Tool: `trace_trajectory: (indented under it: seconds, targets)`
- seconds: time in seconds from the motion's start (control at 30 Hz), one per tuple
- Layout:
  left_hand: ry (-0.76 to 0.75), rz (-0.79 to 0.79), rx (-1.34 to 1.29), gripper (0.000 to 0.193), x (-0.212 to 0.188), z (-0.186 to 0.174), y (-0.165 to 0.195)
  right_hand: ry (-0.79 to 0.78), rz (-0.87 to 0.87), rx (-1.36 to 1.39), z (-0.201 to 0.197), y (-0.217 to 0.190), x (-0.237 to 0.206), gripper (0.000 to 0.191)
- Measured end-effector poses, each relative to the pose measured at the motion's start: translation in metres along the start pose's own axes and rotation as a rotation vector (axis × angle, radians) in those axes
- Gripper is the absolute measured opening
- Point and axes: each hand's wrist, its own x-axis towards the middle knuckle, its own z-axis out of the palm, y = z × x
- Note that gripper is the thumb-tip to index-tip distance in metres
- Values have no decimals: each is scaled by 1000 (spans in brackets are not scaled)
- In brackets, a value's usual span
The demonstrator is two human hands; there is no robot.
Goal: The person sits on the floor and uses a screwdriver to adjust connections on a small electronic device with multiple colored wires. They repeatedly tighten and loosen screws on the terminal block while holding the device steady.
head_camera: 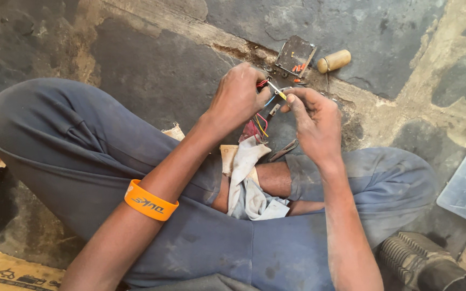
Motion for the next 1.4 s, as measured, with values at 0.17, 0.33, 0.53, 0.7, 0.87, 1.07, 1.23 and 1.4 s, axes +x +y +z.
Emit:
trace_trajectory:
  seconds: [0.17,0.33,0.53,0.7,0.87,1.07,1.23,1.4]
  targets:
    - [-117,-64,-19,22,5,3,-1,115,-395,-462,0,-9,-7,15]
    - [-41,-51,-55,23,6,8,-3,184,-501,-523,4,-12,-8,13]
    - [93,67,-88,17,0,10,0,80,-215,-545,7,7,-8,22]
    - [-11,103,-139,12,8,3,5,-68,114,298,9,27,-4,30]
    - [-90,73,-143,16,14,-4,10,-200,330,748,3,33,5,26]
    - [-143,124,-251,19,16,-13,21,-78,240,579,5,28,7,27]
    - [-275,89,-322,23,20,-29,31,-144,265,642,-4,24,7,30]
    - [-478,-55,-702,27,22,-40,40,-245,314,852,-8,24,4,36]
